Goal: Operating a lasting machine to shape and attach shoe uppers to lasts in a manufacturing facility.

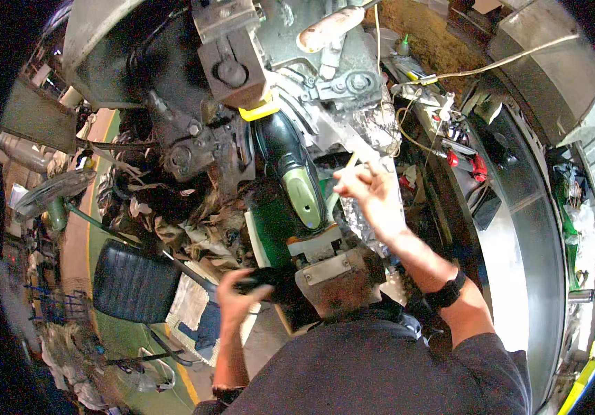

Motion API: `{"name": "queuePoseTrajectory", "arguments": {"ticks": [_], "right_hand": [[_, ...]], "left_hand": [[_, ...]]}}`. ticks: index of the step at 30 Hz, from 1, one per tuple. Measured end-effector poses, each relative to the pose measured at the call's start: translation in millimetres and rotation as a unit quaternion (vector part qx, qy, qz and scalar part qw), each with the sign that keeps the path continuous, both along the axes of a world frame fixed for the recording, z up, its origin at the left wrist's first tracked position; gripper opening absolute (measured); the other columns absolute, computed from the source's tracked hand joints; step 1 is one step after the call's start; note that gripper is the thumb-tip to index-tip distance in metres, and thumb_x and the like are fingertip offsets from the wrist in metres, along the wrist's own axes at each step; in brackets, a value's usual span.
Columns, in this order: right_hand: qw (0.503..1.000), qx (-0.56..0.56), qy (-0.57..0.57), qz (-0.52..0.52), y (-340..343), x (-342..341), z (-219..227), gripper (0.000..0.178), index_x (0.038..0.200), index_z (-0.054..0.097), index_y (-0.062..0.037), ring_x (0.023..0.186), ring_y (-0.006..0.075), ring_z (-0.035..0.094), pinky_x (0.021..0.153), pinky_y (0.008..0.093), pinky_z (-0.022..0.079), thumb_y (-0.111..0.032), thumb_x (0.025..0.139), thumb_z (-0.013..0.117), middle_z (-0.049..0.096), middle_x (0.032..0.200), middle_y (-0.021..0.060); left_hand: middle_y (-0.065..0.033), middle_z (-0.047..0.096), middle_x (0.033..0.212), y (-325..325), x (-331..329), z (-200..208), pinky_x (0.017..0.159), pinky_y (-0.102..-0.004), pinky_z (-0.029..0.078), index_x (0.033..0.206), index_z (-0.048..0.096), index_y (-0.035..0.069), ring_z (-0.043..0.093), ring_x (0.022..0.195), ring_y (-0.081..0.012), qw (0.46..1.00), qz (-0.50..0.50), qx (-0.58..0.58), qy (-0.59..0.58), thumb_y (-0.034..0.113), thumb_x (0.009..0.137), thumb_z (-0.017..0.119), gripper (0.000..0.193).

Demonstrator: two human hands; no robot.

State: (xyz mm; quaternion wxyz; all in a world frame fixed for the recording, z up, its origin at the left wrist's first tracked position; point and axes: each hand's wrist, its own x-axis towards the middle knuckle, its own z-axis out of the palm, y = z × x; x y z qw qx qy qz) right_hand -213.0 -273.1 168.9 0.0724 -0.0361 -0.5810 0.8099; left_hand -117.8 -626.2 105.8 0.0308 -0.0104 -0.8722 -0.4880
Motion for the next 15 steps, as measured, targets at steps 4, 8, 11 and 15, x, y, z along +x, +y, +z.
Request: {"name": "queuePoseTrajectory", "arguments": {"ticks": [4, 8, 11, 15], "right_hand": [[0.908, 0.355, 0.203, 0.093, -22, 60, 22, 0.045, 0.126, 0.065, -0.002, 0.109, 0.0233, 0.069, 0.097, 0.0365, 0.053, -0.013, 0.087, 0.083, 0.072, 0.118, 0.0137], [0.858, 0.347, 0.274, 0.262, -49, 89, 30, 0.101, 0.153, 0.04, -0.0006, 0.141, 0.0395, 0.048, 0.12, 0.042, 0.036, -0.036, 0.074, 0.093, 0.048, 0.151, 0.028], [0.851, 0.347, 0.372, 0.13, -46, 102, 29, 0.099, 0.152, 0.041, 0.001, 0.146, 0.0382, 0.041, 0.124, 0.0487, 0.03, -0.034, 0.075, 0.092, 0.043, 0.156, 0.0252], [0.865, 0.367, 0.343, 0.018, -3, 132, 28, 0.096, 0.149, 0.045, 0.0017, 0.139, 0.0366, 0.051, 0.126, 0.0535, 0.023, -0.027, 0.071, 0.094, 0.052, 0.15, 0.0224]], "left_hand": [[-0.0152, 0.071, 0.108, -49, -21, 70, 0.082, -0.0419, 0.061, 0.126, 0.061, 0.0, 0.071, 0.093, -0.0286, 0.844, 0.28, 0.457, 0.006, 0.016, 0.088, 0.075, 0.044], [-0.0149, 0.069, 0.118, -19, -49, 109, 0.086, -0.0446, 0.059, 0.132, 0.06, 0.0, 0.07, 0.102, -0.0278, 0.818, 0.068, 0.571, 0.029, 0.035, 0.1, 0.061, 0.047], [-0.0068, 0.072, 0.107, 32, -63, 131, 0.084, -0.0392, 0.055, 0.12, 0.067, 0.005, 0.068, 0.094, -0.0227, 0.828, 0.042, 0.558, -0.029, 0.031, 0.103, 0.057, 0.033], [-0.0049, 0.073, 0.106, 113, -69, 150, 0.088, -0.0369, 0.055, 0.11, 0.07, 0.009, 0.068, 0.097, -0.0195, 0.796, 0.069, 0.595, -0.082, 0.025, 0.097, 0.07, 0.021]]}}
